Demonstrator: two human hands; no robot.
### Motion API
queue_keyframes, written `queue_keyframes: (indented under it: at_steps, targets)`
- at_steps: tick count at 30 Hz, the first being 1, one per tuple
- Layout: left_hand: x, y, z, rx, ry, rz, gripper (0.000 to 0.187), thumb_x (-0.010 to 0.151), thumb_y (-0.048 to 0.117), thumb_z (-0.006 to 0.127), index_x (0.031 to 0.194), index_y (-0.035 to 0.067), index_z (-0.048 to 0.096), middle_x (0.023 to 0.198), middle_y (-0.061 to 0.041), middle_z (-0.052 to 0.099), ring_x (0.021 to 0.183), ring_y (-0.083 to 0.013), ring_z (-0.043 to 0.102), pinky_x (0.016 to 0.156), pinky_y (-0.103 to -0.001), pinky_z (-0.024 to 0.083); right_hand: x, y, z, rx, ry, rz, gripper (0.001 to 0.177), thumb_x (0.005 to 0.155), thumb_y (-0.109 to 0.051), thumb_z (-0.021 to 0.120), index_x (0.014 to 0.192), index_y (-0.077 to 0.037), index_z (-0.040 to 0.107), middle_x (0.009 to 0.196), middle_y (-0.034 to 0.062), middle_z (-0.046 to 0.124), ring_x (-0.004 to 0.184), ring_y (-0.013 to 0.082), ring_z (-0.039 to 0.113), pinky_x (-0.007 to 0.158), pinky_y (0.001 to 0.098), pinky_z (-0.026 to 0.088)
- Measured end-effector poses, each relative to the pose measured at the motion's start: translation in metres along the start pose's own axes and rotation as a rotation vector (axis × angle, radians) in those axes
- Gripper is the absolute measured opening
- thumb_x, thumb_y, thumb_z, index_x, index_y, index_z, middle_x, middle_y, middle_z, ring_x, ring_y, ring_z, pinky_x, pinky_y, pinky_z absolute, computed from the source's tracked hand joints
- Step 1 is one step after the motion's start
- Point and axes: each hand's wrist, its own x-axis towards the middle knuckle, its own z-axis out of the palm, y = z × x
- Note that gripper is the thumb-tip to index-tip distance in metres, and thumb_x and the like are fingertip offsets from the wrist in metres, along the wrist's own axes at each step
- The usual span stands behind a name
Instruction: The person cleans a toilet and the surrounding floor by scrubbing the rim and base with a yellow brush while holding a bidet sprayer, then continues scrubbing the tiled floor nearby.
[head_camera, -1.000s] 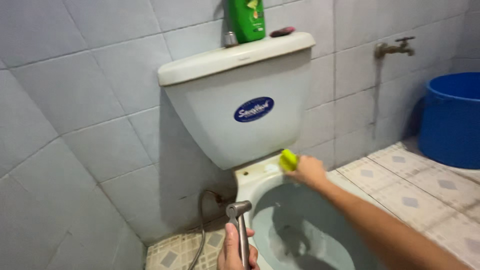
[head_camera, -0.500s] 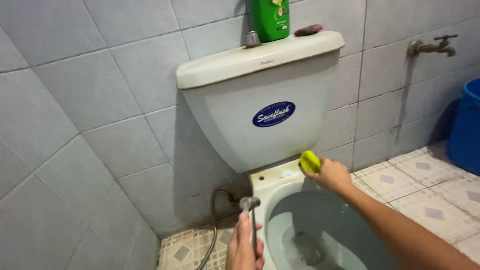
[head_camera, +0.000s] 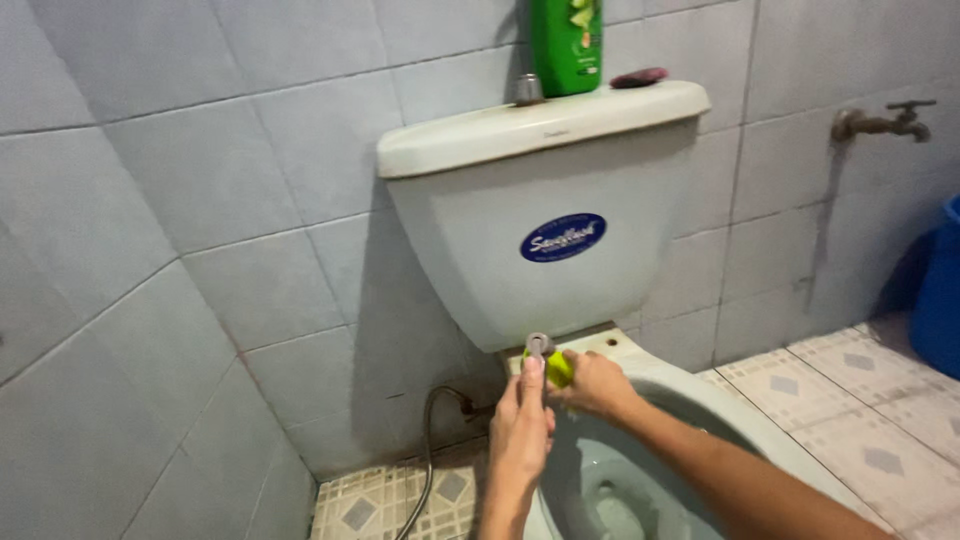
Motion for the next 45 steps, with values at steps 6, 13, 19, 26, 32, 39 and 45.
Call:
queue_keyframes:
  at_steps: [6,13,19,26,32,39,45]
  targets:
    - [0.007,-0.037,-0.03,-0.144,0.062,-0.25,0.059,0.096,0.063,0.049,0.108,0.008,0.068,0.053,-0.002,0.042,0.04,-0.0121,0.034,0.041,-0.03,0.026,-0.009,0.077,-0.036,-0.05,0.047,0.22,0.076,0.075,-0.068,0.074,0.125,-0.011,0.064,0.1,0.019,0.074,0.094,0.0365,0.074,0.087,0.0478,0.059]
    - [0.002,-0.037,-0.075,0.028,0.124,-0.242,0.066,0.097,0.066,0.039,0.104,0.008,0.069,0.054,-0.006,0.045,0.038,-0.015,0.039,0.04,-0.032,0.031,0.0,0.081,-0.019,-0.081,0.169,0.374,0.069,0.078,-0.06,0.077,0.121,-0.007,0.067,0.097,0.0181,0.077,0.092,0.0357,0.076,0.085,0.0466,0.06]
    - [-0.034,-0.016,-0.09,-0.059,0.064,-0.248,0.058,0.094,0.066,0.041,0.106,0.013,0.064,0.056,-0.002,0.047,0.038,-0.0131,0.037,0.038,-0.031,0.024,-0.029,-0.069,0.011,0.141,-0.043,0.113,0.067,0.075,-0.055,0.08,0.121,-0.009,0.065,0.098,0.0182,0.074,0.088,0.0351,0.074,0.083,0.0472,0.06]
    - [-0.055,-0.024,-0.095,-0.029,0.083,-0.263,0.063,0.097,0.067,0.037,0.103,0.011,0.066,0.054,-0.004,0.046,0.037,-0.0138,0.036,0.037,-0.03,0.025,-0.076,-0.081,-0.01,0.14,-0.129,-0.194,0.076,0.069,-0.055,0.085,0.124,-0.007,0.067,0.106,0.0211,0.073,0.097,0.0358,0.072,0.087,0.046,0.057]
    - [-0.063,-0.029,-0.09,0.0,0.119,-0.283,0.061,0.097,0.065,0.037,0.103,0.011,0.066,0.054,-0.003,0.046,0.039,-0.0129,0.037,0.039,-0.029,0.026,-0.004,-0.008,-0.017,0.017,-0.048,0.027,0.083,0.07,-0.056,0.087,0.131,-0.007,0.061,0.112,0.0181,0.073,0.102,0.0319,0.072,0.091,0.0439,0.057]
    - [-0.064,-0.026,-0.093,-0.016,0.038,-0.344,0.06,0.099,0.065,0.038,0.104,0.012,0.065,0.058,0.001,0.044,0.04,-0.0096,0.035,0.039,-0.028,0.025,-0.004,0.029,-0.017,-0.127,0.068,0.161,0.075,0.077,-0.061,0.079,0.131,-0.011,0.063,0.108,0.0187,0.075,0.099,0.0341,0.073,0.089,0.0462,0.058]
    - [-0.067,-0.018,-0.091,-0.102,0.028,-0.287,0.058,0.098,0.065,0.039,0.106,0.012,0.062,0.059,0.0,0.045,0.041,-0.0099,0.036,0.038,-0.028,0.025,-0.064,-0.04,-0.036,0.086,-0.171,0.021,0.085,0.075,-0.062,0.08,0.133,-0.004,0.059,0.104,0.0203,0.075,0.086,0.0291,0.076,0.082,0.0429,0.063]
